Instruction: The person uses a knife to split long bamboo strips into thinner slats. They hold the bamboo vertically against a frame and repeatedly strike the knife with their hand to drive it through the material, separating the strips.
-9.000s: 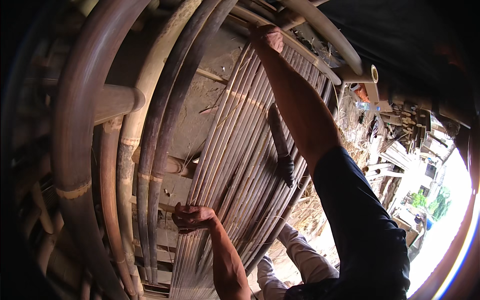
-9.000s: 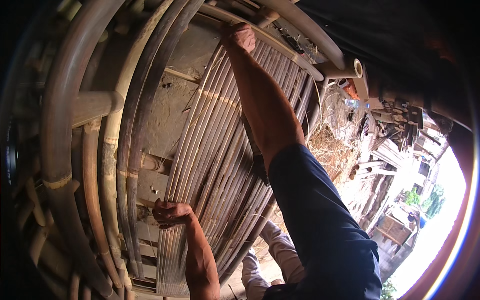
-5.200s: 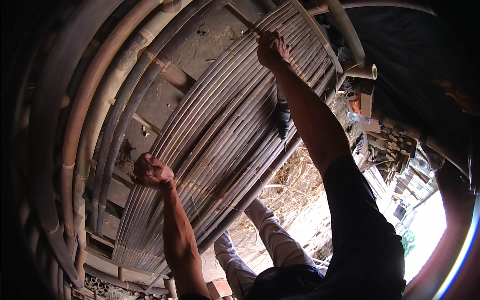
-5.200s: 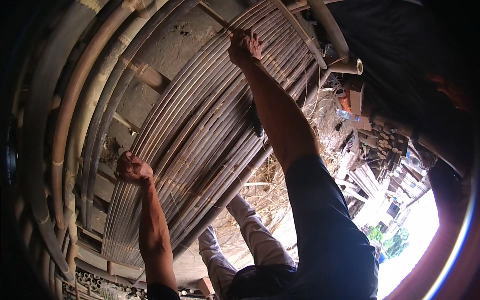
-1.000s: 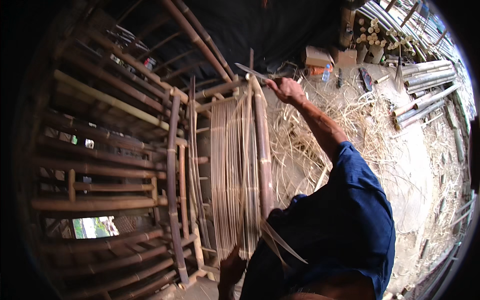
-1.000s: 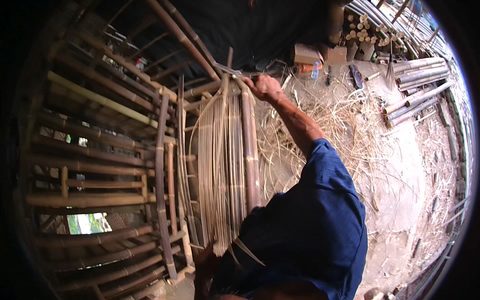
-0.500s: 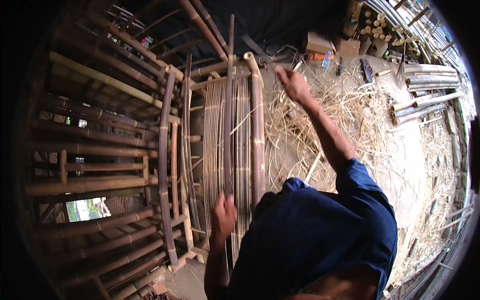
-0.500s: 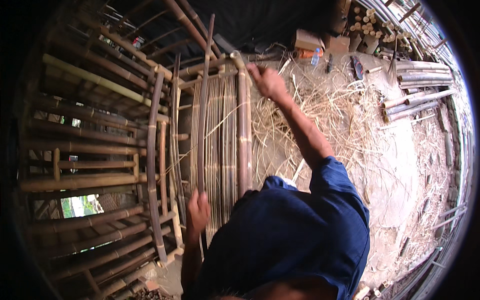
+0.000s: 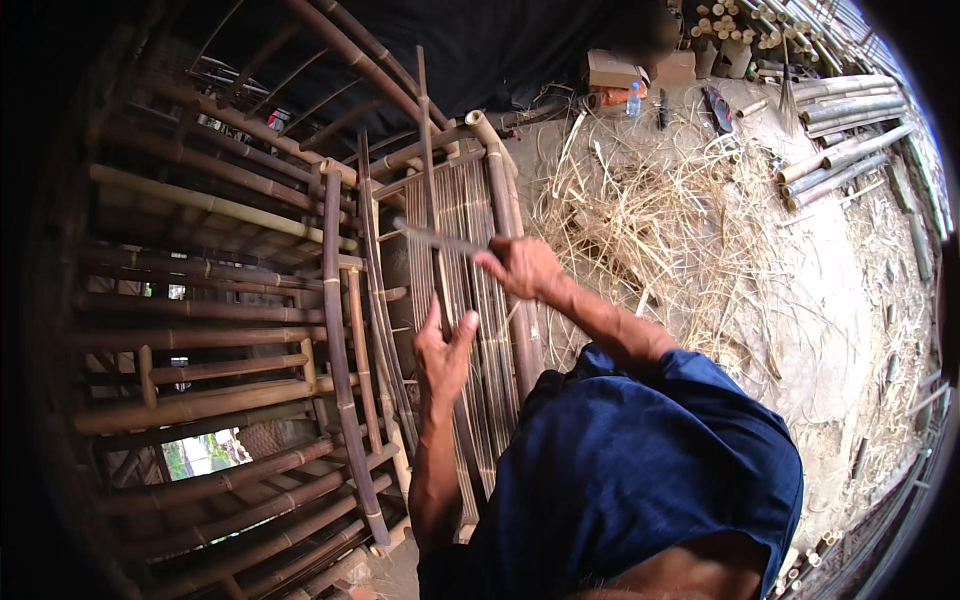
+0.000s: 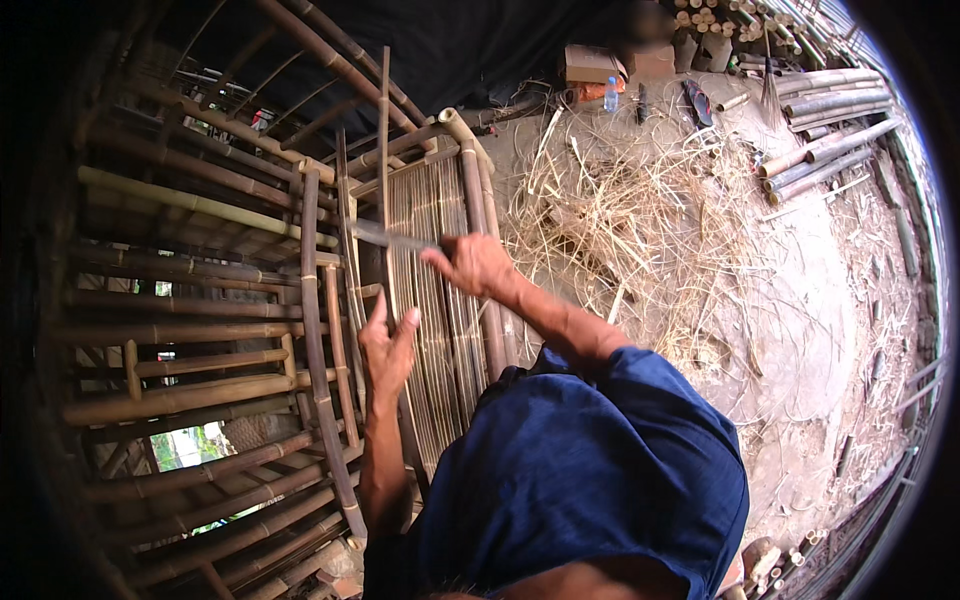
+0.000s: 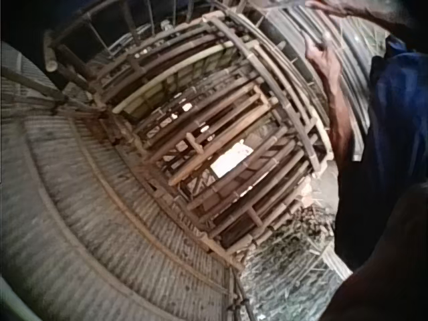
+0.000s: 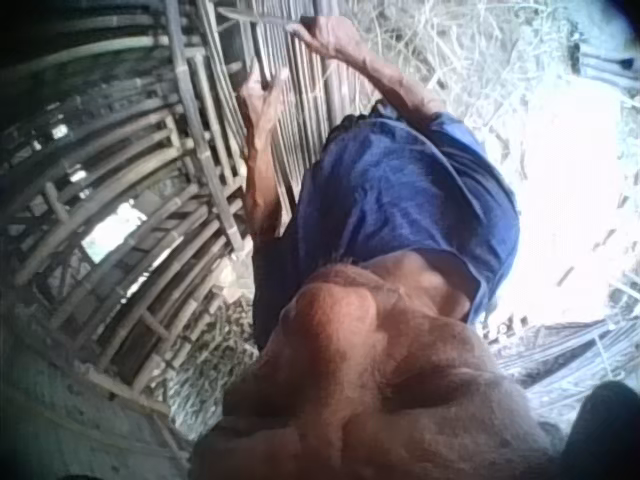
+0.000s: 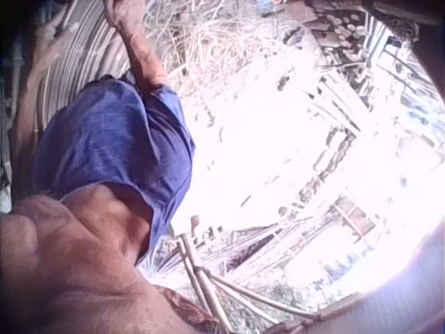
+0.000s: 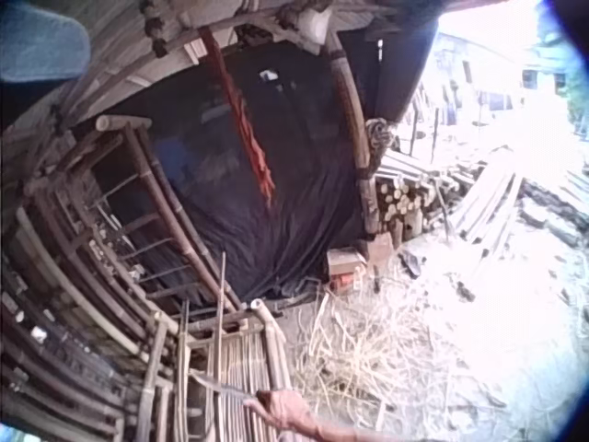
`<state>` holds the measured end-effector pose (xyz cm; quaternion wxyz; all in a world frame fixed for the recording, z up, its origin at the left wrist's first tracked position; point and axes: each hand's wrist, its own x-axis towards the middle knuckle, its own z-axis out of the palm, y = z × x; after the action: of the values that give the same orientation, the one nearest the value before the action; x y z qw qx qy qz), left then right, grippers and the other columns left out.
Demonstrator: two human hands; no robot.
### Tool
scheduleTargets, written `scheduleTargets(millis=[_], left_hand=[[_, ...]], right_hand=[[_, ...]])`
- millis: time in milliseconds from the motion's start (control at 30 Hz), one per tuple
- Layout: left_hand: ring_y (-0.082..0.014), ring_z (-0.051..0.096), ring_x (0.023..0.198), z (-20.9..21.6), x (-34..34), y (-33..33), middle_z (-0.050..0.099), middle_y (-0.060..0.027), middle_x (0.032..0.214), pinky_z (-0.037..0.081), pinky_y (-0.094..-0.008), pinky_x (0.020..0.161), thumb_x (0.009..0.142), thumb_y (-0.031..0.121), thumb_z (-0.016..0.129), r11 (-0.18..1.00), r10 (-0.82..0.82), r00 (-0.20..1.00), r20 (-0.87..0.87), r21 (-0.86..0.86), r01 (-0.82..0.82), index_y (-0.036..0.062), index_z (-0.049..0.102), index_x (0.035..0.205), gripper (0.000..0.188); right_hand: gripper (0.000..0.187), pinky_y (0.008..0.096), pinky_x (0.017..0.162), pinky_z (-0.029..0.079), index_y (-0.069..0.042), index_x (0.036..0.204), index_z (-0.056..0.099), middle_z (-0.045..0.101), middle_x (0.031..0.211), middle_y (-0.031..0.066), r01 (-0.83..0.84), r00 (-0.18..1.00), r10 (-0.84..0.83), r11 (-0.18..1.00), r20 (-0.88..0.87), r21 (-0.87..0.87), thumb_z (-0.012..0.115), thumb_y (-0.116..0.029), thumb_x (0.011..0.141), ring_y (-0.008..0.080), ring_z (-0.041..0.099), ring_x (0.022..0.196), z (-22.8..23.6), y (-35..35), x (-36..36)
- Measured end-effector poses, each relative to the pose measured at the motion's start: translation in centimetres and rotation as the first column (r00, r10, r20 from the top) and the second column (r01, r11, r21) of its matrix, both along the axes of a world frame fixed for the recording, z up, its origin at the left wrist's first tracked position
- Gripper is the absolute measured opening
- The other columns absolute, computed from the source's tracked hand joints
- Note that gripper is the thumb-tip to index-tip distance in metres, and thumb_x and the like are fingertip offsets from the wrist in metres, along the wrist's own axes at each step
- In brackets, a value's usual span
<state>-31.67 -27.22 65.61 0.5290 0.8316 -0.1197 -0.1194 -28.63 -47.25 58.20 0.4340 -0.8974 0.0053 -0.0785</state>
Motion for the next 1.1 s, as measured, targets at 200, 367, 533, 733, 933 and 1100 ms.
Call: scheduleTargets(millis=[200, 367, 533, 733, 933, 1100], left_hand=[[0.0002, 0.036, 0.052, 1.4, -4.7, 1.9, 0.039, 0.0084, 0.06, 0.026, -0.0194, 0.044, 0.092, 0.007, 0.06, 0.995, -0.094, 0.992, 0.086, 0.022, 0.093, -0.0136, 0.025, 0.147, 0.068], [-0.0017, 0.037, 0.053, 2.0, -11.5, 5.9, 0.046, 0.0067, 0.064, 0.029, -0.0206, 0.047, 0.091, 0.008, 0.06, 0.986, -0.166, 0.985, 0.046, 0.004, 0.166, -0.013, 0.023, 0.148, 0.071], [-0.0025, 0.043, 0.057, 1.6, -14.0, 7.7, 0.046, 0.0045, 0.064, 0.035, -0.0205, 0.05, 0.092, 0.011, 0.061, 0.998, -0.057, 0.987, -0.15, -0.049, 0.05, -0.0125, 0.025, 0.147, 0.07], [-0.0023, 0.042, 0.054, 1.3, -18.0, 11.5, 0.048, 0.0045, 0.061, 0.034, -0.0219, 0.048, 0.089, 0.025, 0.067, 0.995, -0.021, 0.993, -0.118, 0.091, 0.032, -0.0083, 0.034, 0.146, 0.073], [-0.0039, 0.043, 0.053, 2.7, -19.5, 13.1, 0.043, 0.0051, 0.058, 0.037, -0.0245, 0.047, 0.087, 0.043, 0.07, 0.901, 0.028, 0.994, -0.103, 0.433, 0.02, 0.008, 0.044, 0.146, 0.074], [-0.0032, 0.04, 0.05, 1.6, -19.5, 13.9, 0.041, 0.0065, 0.057, 0.034, -0.0229, 0.045, 0.094, 0.035, 0.06, 0.93, 0.057, 0.981, -0.185, 0.368, 0.016, 0.0073, 0.048, 0.142, 0.057]], right_hand=[[0.081, 0.0437, 0.049, 0.051, -0.003, 0.08, 0.067, 0.06, 0.057, 0.0177, 0.109, 0.994, -0.109, 0.994, 0.02, -0.021, 0.027, -0.072, 0.095, 0.03, 0.063, 0.051, -0.9, -5.1, 6.2], [0.078, 0.0447, 0.053, 0.053, -0.004, 0.075, 0.064, 0.058, 0.055, 0.0174, 0.192, 0.981, -0.191, 0.981, 0.046, -0.013, 0.031, -0.071, 0.095, 0.0297, 0.063, 0.051, -1.8, -12.5, 12.1], [0.078, 0.0475, 0.067, 0.055, -0.001, 0.085, 0.068, 0.065, 0.071, 0.0259, 0.095, 0.987, -0.076, 0.987, 0.138, -0.131, 0.035, -0.071, 0.093, 0.0436, 0.067, 0.073, -0.8, -10.2, 11.5], [0.087, 0.0481, 0.074, 0.057, -0.004, 0.09, 0.071, 0.066, 0.069, 0.0211, -0.048, 0.991, 0.015, 0.966, -0.133, -0.254, 0.027, -0.079, 0.09, 0.0319, 0.07, 0.075, 1.9, -9.1, 10.3], [0.074, 0.0518, 0.075, 0.051, -0.009, 0.101, 0.073, 0.067, 0.082, 0.0275, 0.216, 0.976, -0.208, 0.968, 0.071, -0.129, 0.033, -0.072, 0.094, 0.0461, 0.065, 0.086, 1.0, -15.8, 15.2], [0.089, 0.0521, 0.085, 0.051, 0.002, 0.084, 0.072, 0.066, 0.089, 0.0341, 0.554, 0.833, -0.554, 0.833, 0.0, -0.01, 0.034, -0.079, 0.088, 0.0462, 0.065, 0.097, 1.8, -21.9, 18.5]])
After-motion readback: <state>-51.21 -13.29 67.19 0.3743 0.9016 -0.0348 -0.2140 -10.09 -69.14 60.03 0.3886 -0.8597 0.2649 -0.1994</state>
